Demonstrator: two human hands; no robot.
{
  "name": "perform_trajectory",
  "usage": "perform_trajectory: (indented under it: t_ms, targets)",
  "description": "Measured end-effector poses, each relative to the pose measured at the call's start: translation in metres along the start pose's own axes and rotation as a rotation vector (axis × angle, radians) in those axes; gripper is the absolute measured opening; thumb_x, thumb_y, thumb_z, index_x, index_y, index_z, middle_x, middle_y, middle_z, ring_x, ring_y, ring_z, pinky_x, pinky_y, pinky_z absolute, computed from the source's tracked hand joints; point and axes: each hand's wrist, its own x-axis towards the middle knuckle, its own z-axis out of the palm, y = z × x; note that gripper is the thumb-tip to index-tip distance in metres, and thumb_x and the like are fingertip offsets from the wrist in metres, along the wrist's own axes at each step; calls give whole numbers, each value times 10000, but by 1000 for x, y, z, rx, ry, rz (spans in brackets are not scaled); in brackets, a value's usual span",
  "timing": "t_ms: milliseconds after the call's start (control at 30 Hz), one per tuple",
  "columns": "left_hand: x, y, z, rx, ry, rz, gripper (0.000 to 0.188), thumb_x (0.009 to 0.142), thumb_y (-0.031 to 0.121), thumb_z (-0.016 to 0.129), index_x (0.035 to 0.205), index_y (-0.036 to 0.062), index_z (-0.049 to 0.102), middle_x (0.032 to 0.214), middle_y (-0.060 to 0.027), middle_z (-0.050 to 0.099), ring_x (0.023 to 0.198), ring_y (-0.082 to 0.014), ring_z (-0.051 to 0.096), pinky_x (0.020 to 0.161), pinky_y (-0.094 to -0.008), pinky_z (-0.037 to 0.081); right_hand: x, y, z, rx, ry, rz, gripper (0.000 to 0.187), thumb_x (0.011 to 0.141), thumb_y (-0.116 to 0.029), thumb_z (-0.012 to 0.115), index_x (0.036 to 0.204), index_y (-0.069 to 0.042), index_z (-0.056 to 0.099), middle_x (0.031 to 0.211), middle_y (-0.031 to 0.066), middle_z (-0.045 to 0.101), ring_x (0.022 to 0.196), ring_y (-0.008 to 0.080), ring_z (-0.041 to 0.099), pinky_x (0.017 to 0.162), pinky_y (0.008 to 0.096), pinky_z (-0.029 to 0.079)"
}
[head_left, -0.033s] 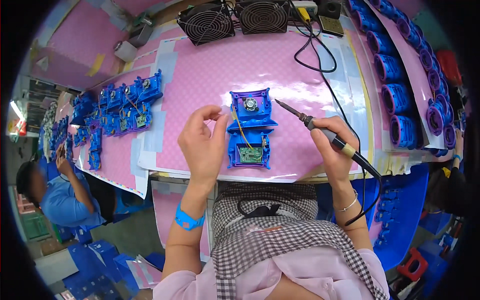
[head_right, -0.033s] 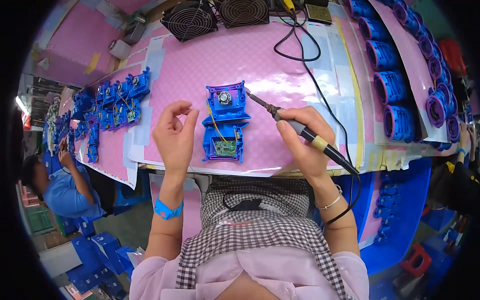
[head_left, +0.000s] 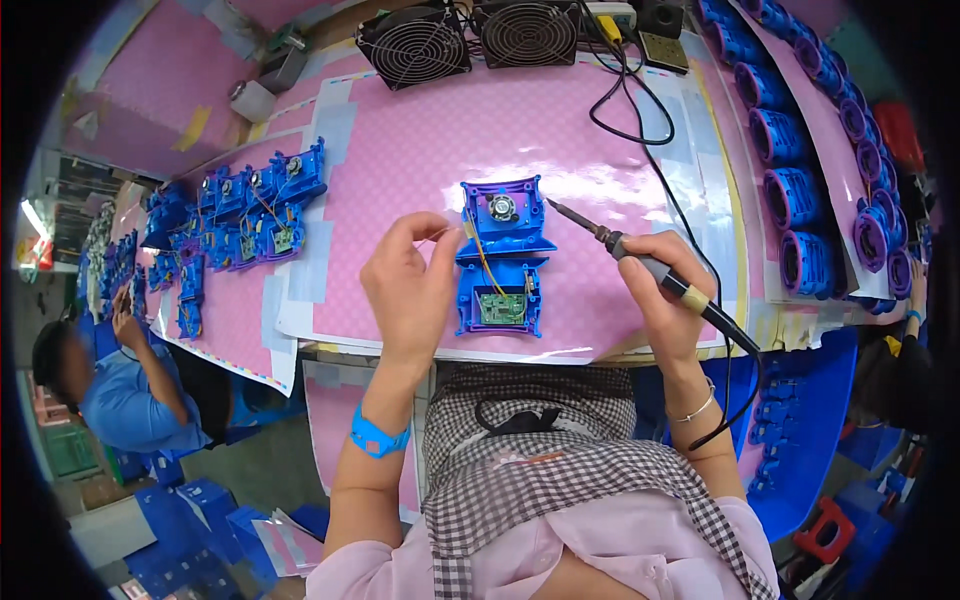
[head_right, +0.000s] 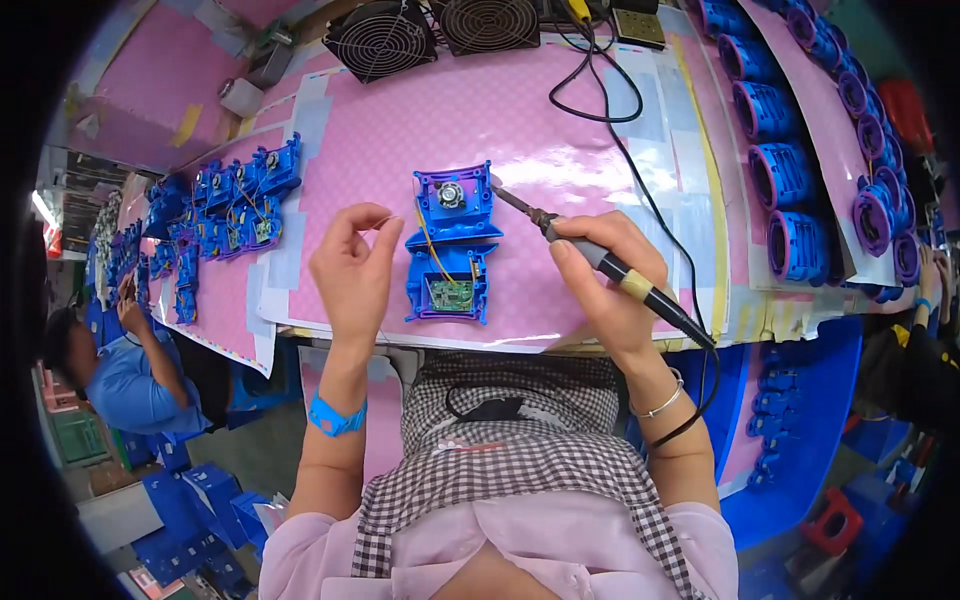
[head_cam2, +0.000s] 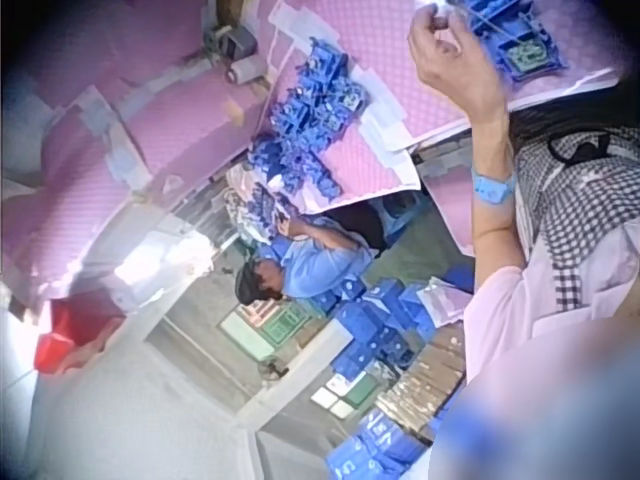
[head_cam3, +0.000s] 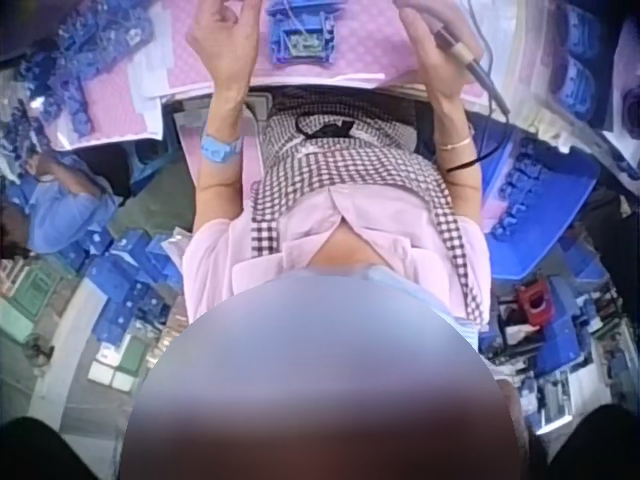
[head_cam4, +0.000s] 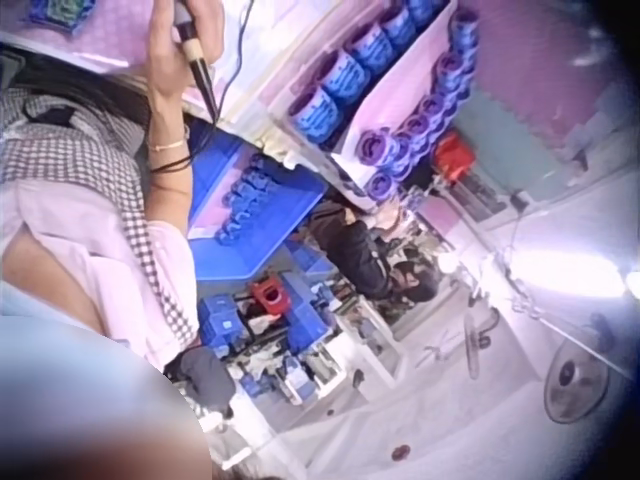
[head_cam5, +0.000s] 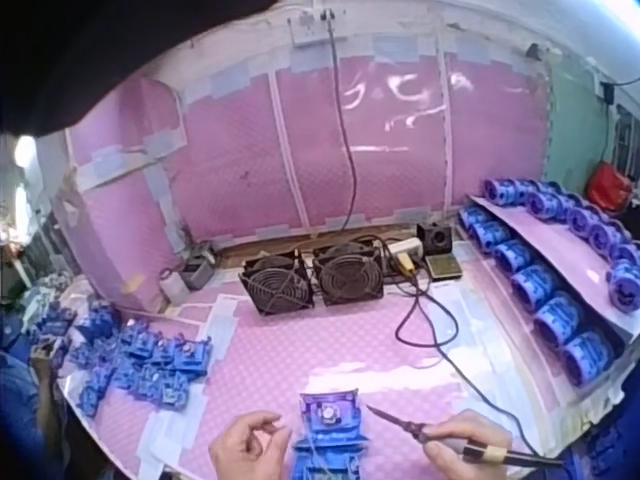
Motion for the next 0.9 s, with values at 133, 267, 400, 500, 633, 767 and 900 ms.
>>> perform_trajectory:
  t_ms: [133, 267, 400, 500, 633, 767, 900]
  targets:
    - [3, -11, 10, -116, -16, 6, 221, 767, 20, 740, 980, 16, 681, 767, 9, 637, 547, 4, 379, 464, -174, 273, 1, -3, 6, 8, -50, 5, 152, 772, 32, 676, 924, 28, 661, 838, 89, 640, 738, 134, 574, 665, 238, 434]
    - [1, -15, 23, -51, -60, -25, 162, 770, 29, 741, 922, 2, 693, 757, -16, 671, 522, -1, 400, 451, -188, 299, 0, -4, 12, 41, -93, -9, 162, 766, 32, 687, 926, 22, 668, 846, 91, 651, 739, 142, 584, 662, 247, 441]
    - [-2, -11, 21, -98, -53, -2, 108, 768, 45, 736, 867, 6, 719, 771, -39, 688, 514, -12, 440, 449, -204, 326, -1, -3, 15, 44, -132, -17, 168, 762, 24, 692, 929, 17, 675, 846, 94, 661, 753, 155, 604, 658, 259, 450]
    - [1, -9, 21, -22, -127, 68, 112, 771, 51, 719, 877, 17, 727, 778, -54, 691, 506, -37, 465, 452, -221, 344, 1, -1, 21, 48, -159, -15, 155, 764, 14, 692, 919, 15, 679, 834, 94, 665, 742, 160, 609, 656, 263, 453]
    - [4, -9, 25, 17, -181, 22, 100, 791, 46, 674, 869, -10, 702, 810, -134, 681, 694, -225, 656, 617, -324, 503, 3, 1, 28, 26, -162, -44, 137, 771, -3, 695, 907, 10, 688, 820, 90, 673, 719, 163, 610, 642, 268, 453]
    - [4, -10, 24, 47, -202, 21, 99, 784, 48, 672, 858, -10, 703, 801, -136, 677, 687, -237, 654, 620, -332, 503, 5, 3, 31, 26, -171, -34, 142, 773, -5, 697, 914, 7, 690, 819, 85, 673, 721, 161, 611, 640, 269, 454]
    - [5, -9, 22, 33, -227, 22, 100, 782, 48, 672, 857, -10, 704, 797, -136, 675, 679, -240, 653, 619, -334, 503, 5, 5, 34, 21, -175, -32, 156, 769, -21, 708, 923, 1, 696, 821, 90, 675, 711, 162, 613, 626, 265, 461]
